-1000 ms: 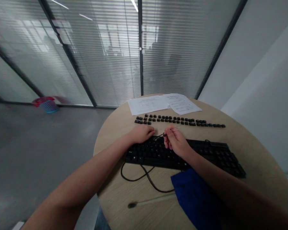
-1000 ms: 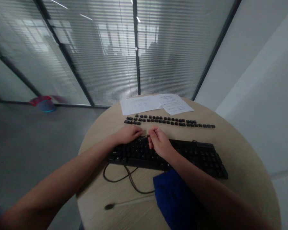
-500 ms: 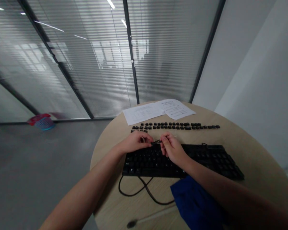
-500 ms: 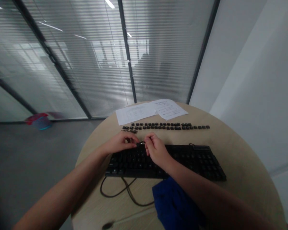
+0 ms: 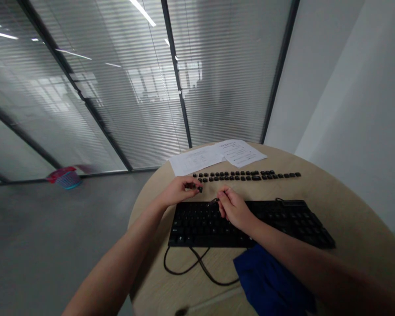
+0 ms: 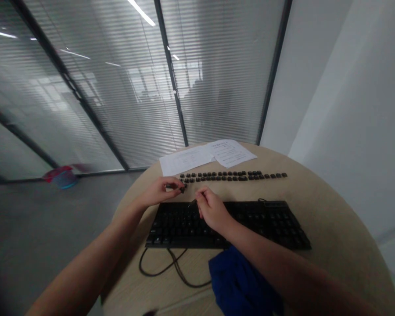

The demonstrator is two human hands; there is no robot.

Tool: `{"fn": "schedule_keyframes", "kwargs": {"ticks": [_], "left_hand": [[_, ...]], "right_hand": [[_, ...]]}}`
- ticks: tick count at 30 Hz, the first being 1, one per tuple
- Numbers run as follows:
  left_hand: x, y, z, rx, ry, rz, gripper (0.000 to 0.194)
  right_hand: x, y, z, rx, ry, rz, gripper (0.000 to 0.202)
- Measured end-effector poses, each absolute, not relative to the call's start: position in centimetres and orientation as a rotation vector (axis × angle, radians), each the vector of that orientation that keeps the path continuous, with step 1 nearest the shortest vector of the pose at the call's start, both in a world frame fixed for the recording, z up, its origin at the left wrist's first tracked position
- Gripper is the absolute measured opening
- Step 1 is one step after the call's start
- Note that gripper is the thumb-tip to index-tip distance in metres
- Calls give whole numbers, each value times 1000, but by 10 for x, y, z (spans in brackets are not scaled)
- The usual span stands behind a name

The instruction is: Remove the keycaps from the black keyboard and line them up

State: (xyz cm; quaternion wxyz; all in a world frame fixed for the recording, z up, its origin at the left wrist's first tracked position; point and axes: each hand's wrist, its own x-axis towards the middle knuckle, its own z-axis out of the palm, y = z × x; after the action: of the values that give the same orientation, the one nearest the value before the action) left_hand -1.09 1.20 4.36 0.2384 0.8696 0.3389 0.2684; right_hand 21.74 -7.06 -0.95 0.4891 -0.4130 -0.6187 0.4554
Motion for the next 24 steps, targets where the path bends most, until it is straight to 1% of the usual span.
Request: {"fn": "schedule_keyframes", "kwargs": {"ticks": [4,8,17,24], "left_hand": [[10,37,41,2743,977,545,16],[26,55,34,3039,1029,382,17],[26,52,22,3079,1201,260,14],[23,53,24,3101,1191,294,11]], "right_hand": [[218,-71,-9,-998,-1515,1110,32],[219,-72,-7,-994,-1545,1095,32],[219,-73,-12,-965,-1567,1110,33],[221,-75,-11,-984,-1592,1092,36]]}}
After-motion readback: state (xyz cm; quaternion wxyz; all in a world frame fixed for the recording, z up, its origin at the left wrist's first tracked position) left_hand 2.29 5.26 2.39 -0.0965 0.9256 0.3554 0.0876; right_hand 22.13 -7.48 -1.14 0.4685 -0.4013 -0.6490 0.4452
